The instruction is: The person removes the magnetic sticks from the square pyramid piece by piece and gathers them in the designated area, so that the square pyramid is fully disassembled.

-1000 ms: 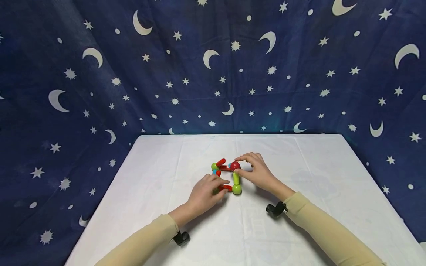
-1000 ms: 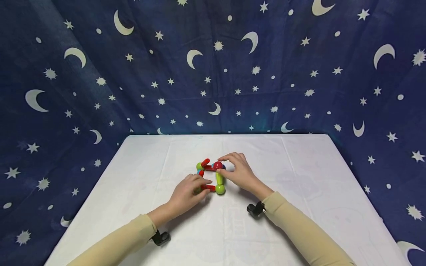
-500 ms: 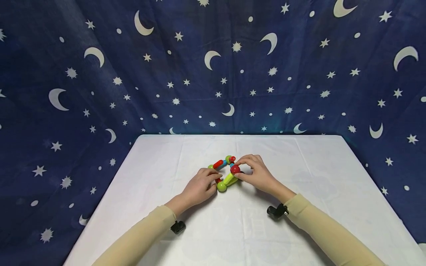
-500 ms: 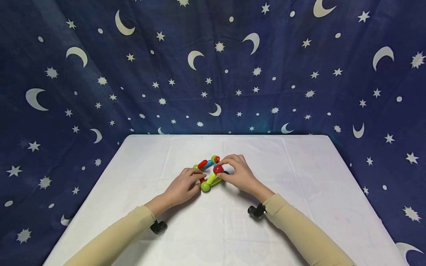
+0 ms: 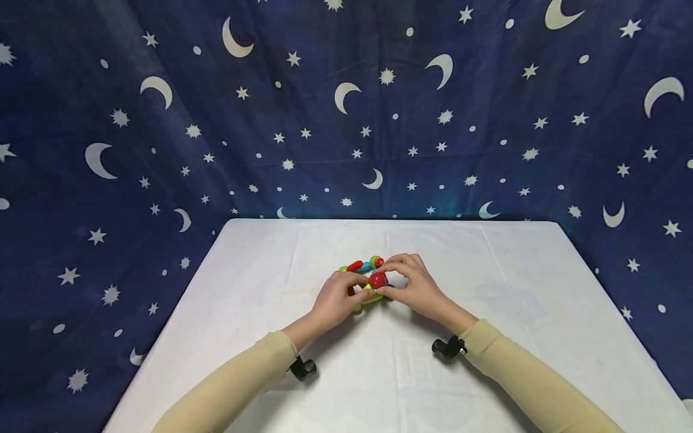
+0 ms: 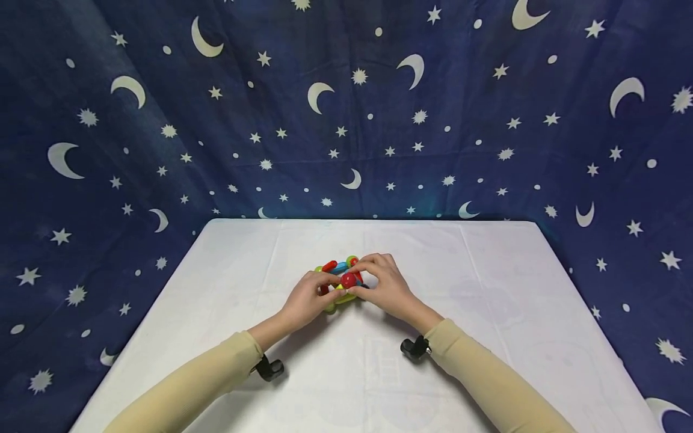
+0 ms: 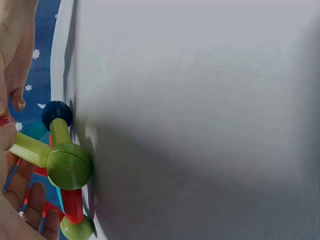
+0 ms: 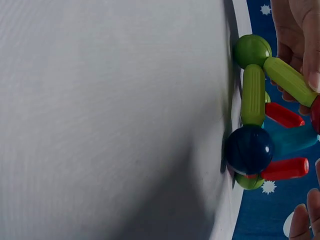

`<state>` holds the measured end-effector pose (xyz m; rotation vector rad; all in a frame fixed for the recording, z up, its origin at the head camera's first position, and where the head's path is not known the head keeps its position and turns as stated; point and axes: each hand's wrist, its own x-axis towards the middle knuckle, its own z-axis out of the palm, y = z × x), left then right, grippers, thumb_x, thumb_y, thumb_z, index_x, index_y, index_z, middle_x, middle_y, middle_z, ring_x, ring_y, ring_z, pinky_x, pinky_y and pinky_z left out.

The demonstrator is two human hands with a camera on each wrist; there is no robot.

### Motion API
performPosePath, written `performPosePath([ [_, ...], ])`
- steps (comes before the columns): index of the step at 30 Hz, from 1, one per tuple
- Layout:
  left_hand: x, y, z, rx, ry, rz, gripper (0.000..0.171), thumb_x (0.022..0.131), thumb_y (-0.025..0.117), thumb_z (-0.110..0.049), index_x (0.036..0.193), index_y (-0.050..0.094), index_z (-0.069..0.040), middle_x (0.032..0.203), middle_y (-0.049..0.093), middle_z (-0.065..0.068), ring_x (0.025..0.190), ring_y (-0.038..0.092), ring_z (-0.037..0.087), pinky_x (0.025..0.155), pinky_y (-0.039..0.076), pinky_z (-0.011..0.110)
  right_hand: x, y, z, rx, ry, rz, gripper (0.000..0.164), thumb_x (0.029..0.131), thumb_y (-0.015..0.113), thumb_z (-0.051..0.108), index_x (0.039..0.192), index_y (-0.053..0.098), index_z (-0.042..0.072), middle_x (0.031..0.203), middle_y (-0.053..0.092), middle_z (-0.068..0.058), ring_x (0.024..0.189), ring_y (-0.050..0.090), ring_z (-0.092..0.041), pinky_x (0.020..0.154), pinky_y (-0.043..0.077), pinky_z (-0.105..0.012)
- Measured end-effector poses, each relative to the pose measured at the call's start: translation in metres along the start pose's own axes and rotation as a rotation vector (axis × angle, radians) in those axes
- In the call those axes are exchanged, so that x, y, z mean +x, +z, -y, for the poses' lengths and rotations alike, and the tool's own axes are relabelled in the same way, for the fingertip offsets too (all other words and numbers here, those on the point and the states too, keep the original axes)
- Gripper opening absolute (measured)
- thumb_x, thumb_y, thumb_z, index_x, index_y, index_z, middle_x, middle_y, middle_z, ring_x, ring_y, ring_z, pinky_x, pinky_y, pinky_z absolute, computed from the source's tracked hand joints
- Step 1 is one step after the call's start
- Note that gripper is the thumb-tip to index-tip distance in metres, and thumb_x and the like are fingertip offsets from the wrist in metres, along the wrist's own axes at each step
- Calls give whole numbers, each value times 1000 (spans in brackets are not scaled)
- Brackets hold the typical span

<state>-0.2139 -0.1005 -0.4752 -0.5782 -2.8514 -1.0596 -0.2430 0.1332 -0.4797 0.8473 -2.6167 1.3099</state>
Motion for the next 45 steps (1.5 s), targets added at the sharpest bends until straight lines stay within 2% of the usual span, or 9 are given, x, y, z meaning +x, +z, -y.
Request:
performPosePath([
  [3,0,0,1,-35,-25,-5,25,96,73,-34,116,77,-18,106,71,-9,100,57,20,79,46,32,-1,0,0,-15,-5,12,40,86,84,38,124,74,28,128,55,8,123,39,-17,96,41,-47],
  [10,0,-1,1,-73,-19,2,22,97,71,-35,113,76,-20,102,69,-9,97,56,19,78,46,33,0,-1,0,-8,10,28,38,87,83,42,122,75,32,120,55,11,114,41,-13,93,41,-43],
  [15,1,-3,1,-100,-30,3,19,96,69,-32,111,76,-21,96,65,-10,92,54,17,75,46,33,1,-1,2,24,44,31,38,86,83,45,121,74,32,114,58,5,108,46,-18,87,42,-42],
  [21,1,-4,3,-130,-41,-4,15,96,69,-27,109,76,-21,91,63,-10,89,54,16,75,46,33,3,-4,-3,113,72,-6,34,88,83,36,120,75,30,111,62,-4,98,50,-26,79,43,-40],
  [27,-3,-7,4,-184,-67,-12,19,97,69,-29,112,75,-20,93,64,-10,92,55,18,79,45,35,0,-27,-13,100,149,-38,35,87,83,40,120,75,30,112,62,-4,102,50,-32,80,41,-42],
  [29,-5,-8,6,-201,-72,-12,20,97,68,-29,113,75,-19,94,64,-9,92,56,19,80,45,35,-3,-37,-19,75,178,-53,38,86,83,41,121,75,27,112,62,-8,102,50,-31,81,40,-43],
  [35,-10,-13,13,-265,-95,-16,23,99,67,-26,119,74,-15,97,64,-7,89,57,16,77,48,34,-14,-67,-49,-44,276,-81,44,87,82,44,124,74,20,109,62,-6,101,48,-26,82,40,-42],
  [41,-16,-17,20,-301,-107,-19,27,101,66,-26,122,72,-11,104,66,-8,97,60,12,84,51,35,-25,-92,-80,-151,360,-59,47,90,80,39,127,71,11,110,61,-11,97,49,-27,77,40,-41],
  [45,-19,-19,23,-316,-129,-22,27,101,66,-26,124,72,-12,106,67,-10,99,61,12,87,51,37,-26,-103,-92,-166,395,-28,51,91,78,40,128,69,6,114,62,-17,98,54,-30,78,43,-40],
])
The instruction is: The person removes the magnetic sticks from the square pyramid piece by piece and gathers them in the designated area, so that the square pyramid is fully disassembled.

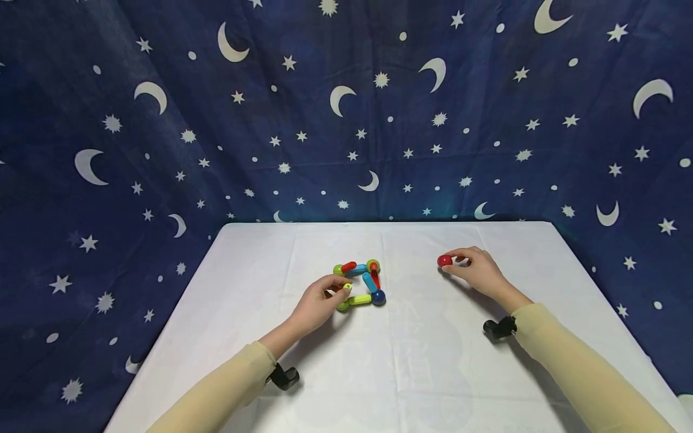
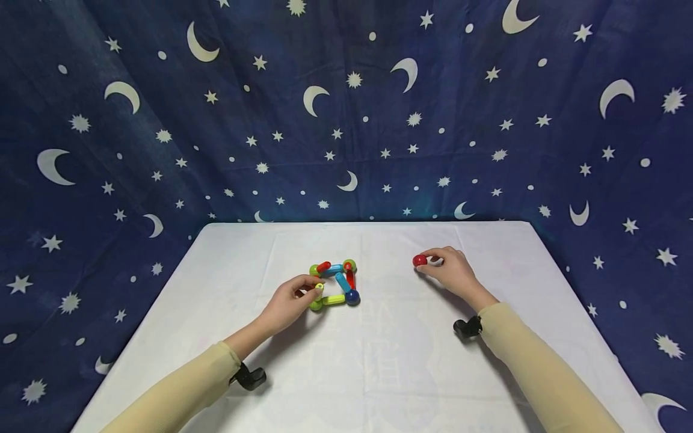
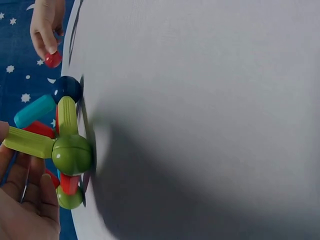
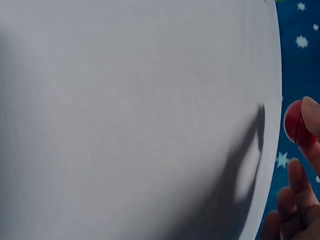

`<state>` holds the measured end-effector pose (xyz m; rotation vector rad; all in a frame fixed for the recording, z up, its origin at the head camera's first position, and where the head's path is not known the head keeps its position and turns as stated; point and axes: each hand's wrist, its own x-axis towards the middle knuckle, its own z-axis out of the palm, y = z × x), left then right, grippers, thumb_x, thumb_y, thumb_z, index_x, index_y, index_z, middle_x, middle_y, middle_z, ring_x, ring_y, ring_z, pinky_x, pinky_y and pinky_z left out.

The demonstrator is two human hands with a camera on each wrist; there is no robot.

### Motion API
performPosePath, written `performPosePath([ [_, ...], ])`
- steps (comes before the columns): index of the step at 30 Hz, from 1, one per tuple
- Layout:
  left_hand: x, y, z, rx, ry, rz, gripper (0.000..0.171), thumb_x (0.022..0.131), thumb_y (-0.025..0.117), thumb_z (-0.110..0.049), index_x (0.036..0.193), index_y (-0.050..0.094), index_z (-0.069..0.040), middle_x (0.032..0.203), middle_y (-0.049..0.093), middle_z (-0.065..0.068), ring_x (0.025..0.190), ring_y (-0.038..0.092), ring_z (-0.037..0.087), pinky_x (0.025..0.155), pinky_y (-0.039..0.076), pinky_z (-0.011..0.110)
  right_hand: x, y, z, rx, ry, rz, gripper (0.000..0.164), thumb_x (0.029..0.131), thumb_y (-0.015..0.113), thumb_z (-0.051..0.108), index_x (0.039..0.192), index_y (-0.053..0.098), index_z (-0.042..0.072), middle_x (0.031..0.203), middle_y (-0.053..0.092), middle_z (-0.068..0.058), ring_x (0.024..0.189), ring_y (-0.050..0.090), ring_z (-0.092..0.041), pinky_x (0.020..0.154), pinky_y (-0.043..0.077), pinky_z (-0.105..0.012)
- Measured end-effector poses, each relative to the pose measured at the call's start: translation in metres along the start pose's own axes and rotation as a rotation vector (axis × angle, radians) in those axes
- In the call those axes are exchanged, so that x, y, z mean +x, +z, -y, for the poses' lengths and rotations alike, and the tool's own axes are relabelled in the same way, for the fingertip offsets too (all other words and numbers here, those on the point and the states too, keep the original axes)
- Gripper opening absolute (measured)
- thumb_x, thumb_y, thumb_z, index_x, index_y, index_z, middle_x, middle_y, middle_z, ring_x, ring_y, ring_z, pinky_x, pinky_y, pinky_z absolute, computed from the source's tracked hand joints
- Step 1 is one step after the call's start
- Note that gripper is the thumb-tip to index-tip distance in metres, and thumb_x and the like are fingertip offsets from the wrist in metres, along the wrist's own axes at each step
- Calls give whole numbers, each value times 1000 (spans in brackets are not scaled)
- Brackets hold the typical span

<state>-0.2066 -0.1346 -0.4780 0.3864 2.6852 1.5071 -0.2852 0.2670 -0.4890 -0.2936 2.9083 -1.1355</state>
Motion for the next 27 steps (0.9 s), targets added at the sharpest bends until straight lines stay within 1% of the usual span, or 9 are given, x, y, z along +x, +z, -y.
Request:
performPosePath([
  [4,-2,-3,2,-11,-7,6,26,101,66,-27,123,72,-16,107,68,-9,99,61,12,86,51,37,9,-3,-6,3,34,40,54,92,77,40,131,67,4,120,61,-20,105,55,-33,81,45,-42],
  [6,-2,-3,2,-15,-6,15,26,101,66,-27,124,72,-16,108,67,-9,100,61,12,86,51,36,15,-2,-7,-3,46,53,55,92,77,40,132,66,4,122,61,-21,108,55,-35,83,46,-44],
  [12,-2,-4,3,-17,-1,22,28,101,66,-27,125,71,-13,109,67,-8,100,61,13,85,51,36,35,3,-2,-11,56,50,51,93,77,40,130,68,7,123,61,-21,112,53,-37,91,43,-54],
  [14,-2,-3,4,-19,0,28,29,101,66,-27,126,71,-12,108,67,-8,99,61,13,85,51,36,40,6,1,-4,51,44,51,92,77,38,129,68,6,123,61,-22,114,52,-39,93,42,-56],
  [19,-1,-2,5,-22,-3,51,32,102,66,-28,128,70,-11,109,67,-9,99,61,13,85,51,35,46,14,2,-13,50,39,49,92,77,36,128,67,3,122,63,-23,116,53,-39,98,39,-58],
  [21,-1,-2,5,-16,7,52,31,102,65,-28,128,70,-11,109,67,-8,100,61,13,86,51,34,47,16,2,-23,51,40,49,93,76,36,128,67,2,122,63,-24,116,53,-40,100,39,-59],
  [27,-1,-6,3,-1,9,45,31,102,65,-30,126,71,-11,108,67,-7,99,61,14,85,52,34,51,19,4,-6,39,55,50,94,75,36,130,65,2,126,62,-24,117,56,-39,100,41,-58],
])
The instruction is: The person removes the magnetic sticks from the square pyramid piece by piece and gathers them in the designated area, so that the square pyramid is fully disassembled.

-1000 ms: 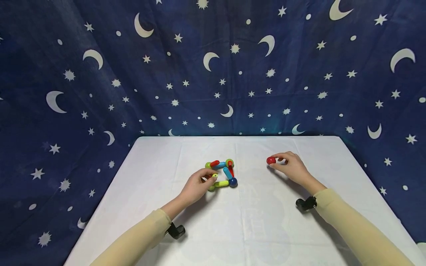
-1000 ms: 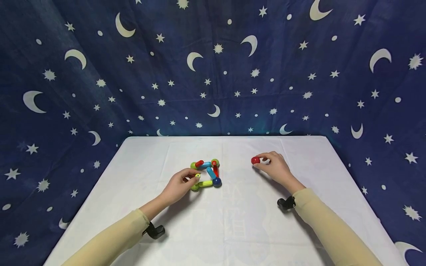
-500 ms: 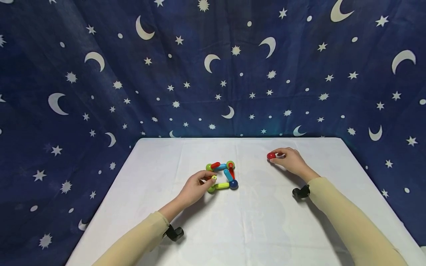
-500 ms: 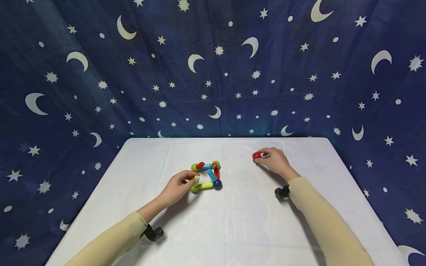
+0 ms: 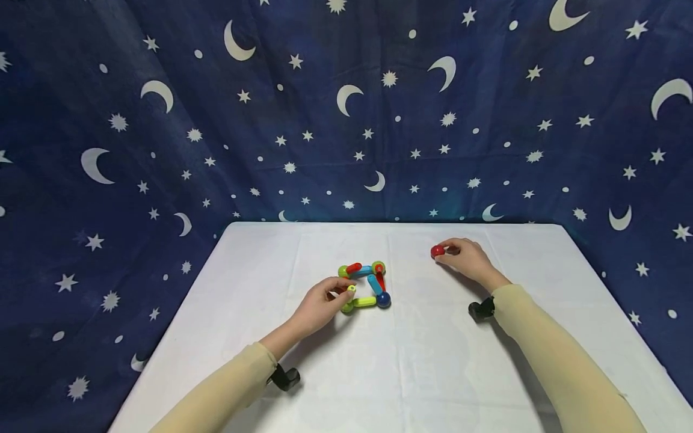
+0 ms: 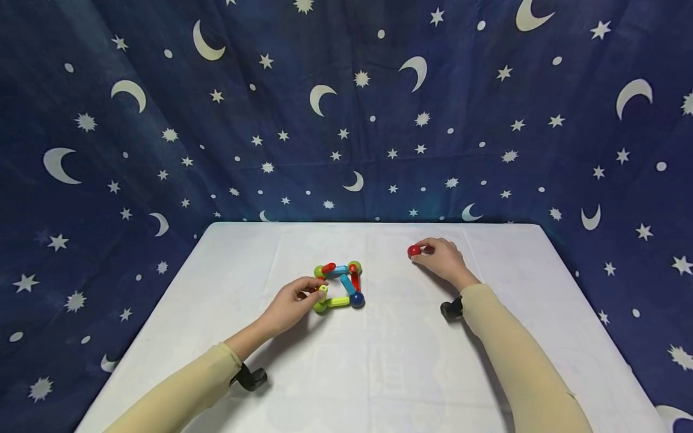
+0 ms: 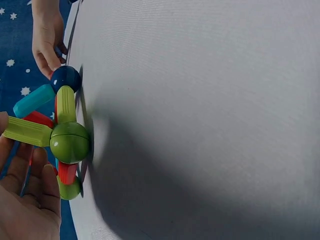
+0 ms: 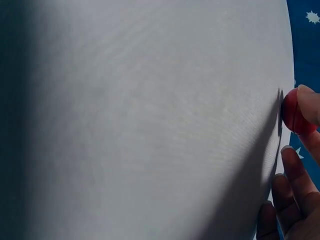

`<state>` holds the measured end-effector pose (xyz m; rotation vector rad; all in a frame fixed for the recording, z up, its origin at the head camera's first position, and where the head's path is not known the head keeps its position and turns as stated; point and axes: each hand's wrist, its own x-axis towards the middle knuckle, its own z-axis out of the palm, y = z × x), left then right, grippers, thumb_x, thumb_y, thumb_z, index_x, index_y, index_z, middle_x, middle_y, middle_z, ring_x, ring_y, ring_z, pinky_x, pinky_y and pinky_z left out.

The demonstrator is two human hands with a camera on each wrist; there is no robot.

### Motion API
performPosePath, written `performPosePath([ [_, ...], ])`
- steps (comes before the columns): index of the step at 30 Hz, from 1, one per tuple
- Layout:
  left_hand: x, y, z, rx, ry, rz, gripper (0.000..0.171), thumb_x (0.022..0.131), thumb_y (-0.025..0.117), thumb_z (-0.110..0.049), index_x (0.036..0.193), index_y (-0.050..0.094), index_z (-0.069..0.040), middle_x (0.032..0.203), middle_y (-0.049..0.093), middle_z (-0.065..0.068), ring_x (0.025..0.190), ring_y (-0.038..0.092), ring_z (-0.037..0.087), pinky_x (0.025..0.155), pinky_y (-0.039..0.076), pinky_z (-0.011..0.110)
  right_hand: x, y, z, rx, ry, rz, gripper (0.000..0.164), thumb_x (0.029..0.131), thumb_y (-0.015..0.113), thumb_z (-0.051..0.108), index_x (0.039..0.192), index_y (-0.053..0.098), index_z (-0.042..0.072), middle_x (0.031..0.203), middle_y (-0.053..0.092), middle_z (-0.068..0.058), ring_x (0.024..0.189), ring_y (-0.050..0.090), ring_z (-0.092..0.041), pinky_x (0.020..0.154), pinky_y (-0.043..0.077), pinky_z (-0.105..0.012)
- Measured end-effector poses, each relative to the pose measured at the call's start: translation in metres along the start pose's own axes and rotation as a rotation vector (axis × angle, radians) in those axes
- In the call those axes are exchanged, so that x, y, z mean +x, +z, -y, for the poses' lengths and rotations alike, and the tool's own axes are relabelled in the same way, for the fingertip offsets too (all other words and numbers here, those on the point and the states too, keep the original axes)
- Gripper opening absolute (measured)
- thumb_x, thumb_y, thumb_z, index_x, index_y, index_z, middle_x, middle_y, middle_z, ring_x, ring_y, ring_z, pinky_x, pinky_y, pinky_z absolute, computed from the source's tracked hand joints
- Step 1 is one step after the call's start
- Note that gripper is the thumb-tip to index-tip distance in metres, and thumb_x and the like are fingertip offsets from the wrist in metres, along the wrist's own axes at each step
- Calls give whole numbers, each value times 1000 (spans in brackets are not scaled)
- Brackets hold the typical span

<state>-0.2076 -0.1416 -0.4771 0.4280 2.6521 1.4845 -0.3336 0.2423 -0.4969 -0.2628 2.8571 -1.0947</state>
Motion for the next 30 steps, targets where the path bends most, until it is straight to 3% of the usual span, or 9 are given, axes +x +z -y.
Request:
performPosePath([
  [19,-1,-1,3,30,3,14,30,101,68,-30,127,70,-16,113,68,-7,96,63,13,83,53,33,-4,-3,-1,48,13,15,61,94,76,34,141,56,0,127,61,-24,117,56,-39,102,43,-56],
  [24,-1,-2,5,36,5,16,28,99,71,-27,125,70,-18,112,68,-5,99,64,15,84,54,33,-7,-4,1,29,0,-49,61,96,72,39,143,56,4,129,60,-21,118,54,-38,102,41,-56],
  [30,1,-3,9,104,16,31,24,98,72,-25,121,72,-18,110,67,-8,104,63,13,86,54,33,-19,-1,25,53,-108,-171,49,97,73,32,138,62,7,118,63,-14,110,54,-35,94,42,-51],
])
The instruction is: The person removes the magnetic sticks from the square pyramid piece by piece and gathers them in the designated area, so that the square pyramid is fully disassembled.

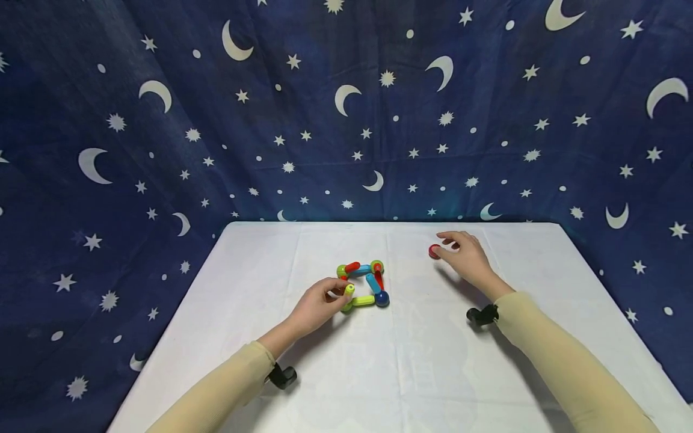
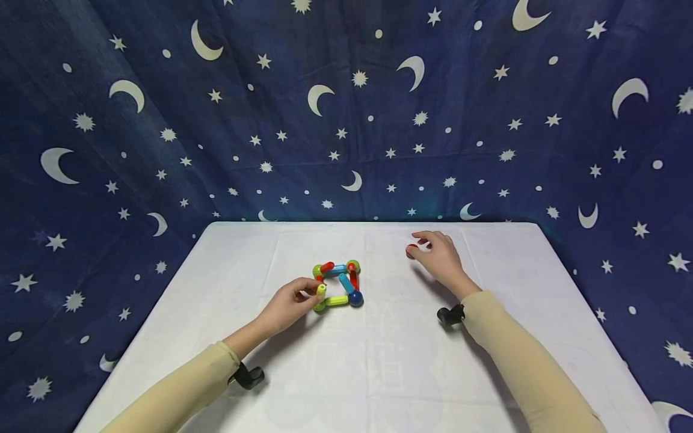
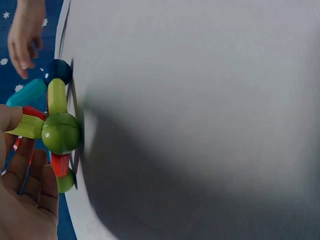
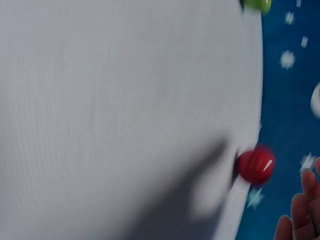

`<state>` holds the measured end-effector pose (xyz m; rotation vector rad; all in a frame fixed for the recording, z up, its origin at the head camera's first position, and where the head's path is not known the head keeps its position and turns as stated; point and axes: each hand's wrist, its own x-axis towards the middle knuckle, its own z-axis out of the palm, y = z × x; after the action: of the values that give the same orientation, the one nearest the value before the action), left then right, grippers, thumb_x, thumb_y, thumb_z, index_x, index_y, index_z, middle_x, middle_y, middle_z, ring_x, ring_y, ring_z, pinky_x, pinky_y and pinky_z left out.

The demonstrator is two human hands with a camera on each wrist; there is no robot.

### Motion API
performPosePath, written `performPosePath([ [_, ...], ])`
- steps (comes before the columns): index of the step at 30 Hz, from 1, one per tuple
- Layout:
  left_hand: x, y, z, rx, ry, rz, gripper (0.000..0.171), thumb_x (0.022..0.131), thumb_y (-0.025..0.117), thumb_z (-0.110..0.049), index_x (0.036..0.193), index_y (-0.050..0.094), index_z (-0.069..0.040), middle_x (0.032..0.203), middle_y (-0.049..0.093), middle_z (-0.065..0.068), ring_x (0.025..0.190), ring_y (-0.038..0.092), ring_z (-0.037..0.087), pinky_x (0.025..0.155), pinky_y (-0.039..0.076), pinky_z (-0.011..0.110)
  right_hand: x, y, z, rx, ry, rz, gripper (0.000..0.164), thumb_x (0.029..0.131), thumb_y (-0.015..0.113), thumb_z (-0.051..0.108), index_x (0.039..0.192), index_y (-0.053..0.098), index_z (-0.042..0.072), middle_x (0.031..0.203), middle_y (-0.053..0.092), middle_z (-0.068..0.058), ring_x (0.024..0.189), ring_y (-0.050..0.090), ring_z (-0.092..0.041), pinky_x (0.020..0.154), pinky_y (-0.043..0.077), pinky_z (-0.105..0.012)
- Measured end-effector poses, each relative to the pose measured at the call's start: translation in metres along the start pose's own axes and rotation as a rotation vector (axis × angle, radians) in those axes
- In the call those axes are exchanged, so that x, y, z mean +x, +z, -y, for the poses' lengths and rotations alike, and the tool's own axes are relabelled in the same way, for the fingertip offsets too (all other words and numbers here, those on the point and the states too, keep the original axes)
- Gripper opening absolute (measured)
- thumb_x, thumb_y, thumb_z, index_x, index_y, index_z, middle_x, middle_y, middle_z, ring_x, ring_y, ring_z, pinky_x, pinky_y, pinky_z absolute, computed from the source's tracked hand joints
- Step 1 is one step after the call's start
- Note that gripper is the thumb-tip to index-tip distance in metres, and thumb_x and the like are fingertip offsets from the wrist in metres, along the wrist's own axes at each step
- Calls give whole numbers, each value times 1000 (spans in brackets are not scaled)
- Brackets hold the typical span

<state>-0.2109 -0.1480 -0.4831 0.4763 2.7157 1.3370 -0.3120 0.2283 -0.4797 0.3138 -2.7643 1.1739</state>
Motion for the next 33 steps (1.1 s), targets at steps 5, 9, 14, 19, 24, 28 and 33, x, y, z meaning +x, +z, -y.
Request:
performPosePath([
  [5,3,0,0,168,33,-14,15,95,76,-31,106,75,-22,99,66,-14,94,60,9,81,52,31,-23,13,35,20,-94,35,38,96,75,28,129,70,11,105,67,-5,100,57,-27,87,44,-45],
  [9,9,6,-7,256,64,-34,15,91,79,-35,98,77,-22,91,65,-15,87,59,9,76,50,29,-46,27,59,47,-125,167,33,94,75,30,124,73,16,98,67,4,93,58,-19,82,47,-40],
  [14,19,26,-24,368,82,-33,19,89,80,-40,95,78,-22,81,62,-17,79,55,6,65,46,25,-71,39,72,103,-108,317,31,95,74,30,123,74,17,91,64,8,86,57,-17,75,48,-36],
  [19,29,48,-42,427,138,-45,20,89,80,-41,93,77,-22,77,61,-16,75,54,5,61,44,24,-83,41,70,163,-10,328,30,96,73,29,123,73,15,88,65,5,80,57,-17,68,47,-33],
  [24,34,63,-51,464,215,-18,22,91,78,-40,104,80,-22,90,69,-9,84,56,9,71,46,26,-84,43,67,258,88,289,36,95,76,29,124,71,8,87,69,-2,70,58,-20,61,46,-31],
  [28,30,67,-51,510,240,34,35,92,77,-42,121,77,-23,106,71,-6,96,56,14,87,46,34,-85,47,65,341,130,275,39,93,77,26,123,70,1,90,71,-6,68,58,-24,56,45,-29],
  [33,26,69,-49,509,228,44,35,89,79,-43,119,76,-24,110,70,-7,104,54,16,86,43,35,-91,51,65,435,227,231,31,93,77,24,114,70,2,91,67,-7,72,55,-22,56,45,-29],
])
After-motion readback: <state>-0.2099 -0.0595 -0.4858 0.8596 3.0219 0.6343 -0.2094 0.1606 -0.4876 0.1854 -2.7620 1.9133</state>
